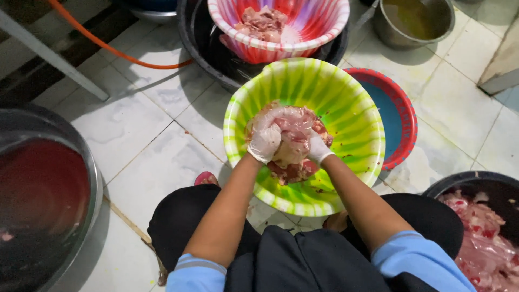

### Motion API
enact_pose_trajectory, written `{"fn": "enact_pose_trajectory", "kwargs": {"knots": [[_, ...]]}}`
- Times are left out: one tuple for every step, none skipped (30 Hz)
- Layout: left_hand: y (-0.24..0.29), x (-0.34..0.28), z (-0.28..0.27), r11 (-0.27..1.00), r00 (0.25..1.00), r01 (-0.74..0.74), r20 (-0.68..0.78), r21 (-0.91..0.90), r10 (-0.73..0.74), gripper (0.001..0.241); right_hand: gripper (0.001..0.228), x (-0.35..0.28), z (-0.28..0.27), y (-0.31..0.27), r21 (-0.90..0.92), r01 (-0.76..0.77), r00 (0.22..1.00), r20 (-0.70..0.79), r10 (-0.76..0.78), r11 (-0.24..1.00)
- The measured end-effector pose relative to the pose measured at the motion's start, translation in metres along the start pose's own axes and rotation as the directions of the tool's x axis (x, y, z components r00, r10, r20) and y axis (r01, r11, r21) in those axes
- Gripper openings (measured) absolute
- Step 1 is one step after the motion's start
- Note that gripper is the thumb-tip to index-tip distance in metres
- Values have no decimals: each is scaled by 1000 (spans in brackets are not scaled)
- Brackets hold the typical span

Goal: Trimming and cutting raw chicken meat in a bowl using a knife.

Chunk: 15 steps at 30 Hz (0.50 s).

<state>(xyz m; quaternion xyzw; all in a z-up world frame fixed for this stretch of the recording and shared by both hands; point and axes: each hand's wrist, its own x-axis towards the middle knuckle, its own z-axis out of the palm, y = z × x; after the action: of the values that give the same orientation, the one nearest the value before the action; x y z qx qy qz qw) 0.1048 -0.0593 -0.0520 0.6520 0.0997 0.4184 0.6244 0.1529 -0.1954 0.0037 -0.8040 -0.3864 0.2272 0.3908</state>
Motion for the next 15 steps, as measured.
{"fn": "enact_pose_trajectory", "kwargs": {"knots": [[8, 9, 1, 998, 997, -54, 62, 41, 52, 23, 36, 11, 6, 38, -92, 129, 992, 0, -129, 987], [17, 18, 1, 991, 987, -111, 125, 78, 101, 23, 36, 23, 13, 75, -183, 253, 967, 11, -255, 950], [42, 23, -8, 991, 987, -109, 127, 79, 98, 23, 36, 29, 8, 70, -180, 251, 967, 11, -254, 951], [68, 28, -18, 990, 983, -130, 136, 59, 121, 24, 32, 35, 4, 65, -111, 48, 995, -86, -58, 993], [94, 35, -27, 987, 979, -154, 140, 38, 147, 32, 31, 43, -2, 59, -27, -148, 976, -165, 142, 989], [89, 36, -33, 987, 980, -154, 137, 40, 147, 32, 31, 41, -13, 56, -27, -146, 977, -162, 140, 989], [83, 37, -39, 969, 977, -191, 123, 155, 173, 27, 31, 39, -25, 54, 200, -157, 955, -218, 200, 967], [78, 38, -44, 937, 973, -223, 113, 269, 199, 34, 32, 38, -38, 51, 418, -147, 928, -256, 271, 896], [49, 37, -46, 937, 974, -223, 112, 271, 199, 34, 32, 31, -51, 50, 419, -146, 929, -254, 271, 896], [21, 36, -47, 879, 955, -281, 206, 385, 215, 42, 35, 24, -66, 49, 495, -179, 915, -234, 329, 850], [-8, 34, -49, 804, 929, -344, 303, 486, 214, 54, 39, 16, -80, 48, 570, -211, 897, -209, 388, 794], [9, 33, -46, 803, 929, -343, 305, 487, 211, 54, 39, 7, -88, 51, 572, -212, 897, -208, 391, 792], [26, 34, -43, 685, 924, -293, 382, 667, 22, 40, 30, -1, -97, 53, 717, -240, 881, -121, 457, 654], [43, 35, -39, 519, 896, -265, 407, 812, -179, 29, 22, -8, -107, 56, 831, -263, 864, -24, 504, 490], [38, 24, -40, 515, 894, -270, 410, 814, -179, 29, 22, -17, -111, 57, 835, -259, 864, -23, 503, 485]]}}
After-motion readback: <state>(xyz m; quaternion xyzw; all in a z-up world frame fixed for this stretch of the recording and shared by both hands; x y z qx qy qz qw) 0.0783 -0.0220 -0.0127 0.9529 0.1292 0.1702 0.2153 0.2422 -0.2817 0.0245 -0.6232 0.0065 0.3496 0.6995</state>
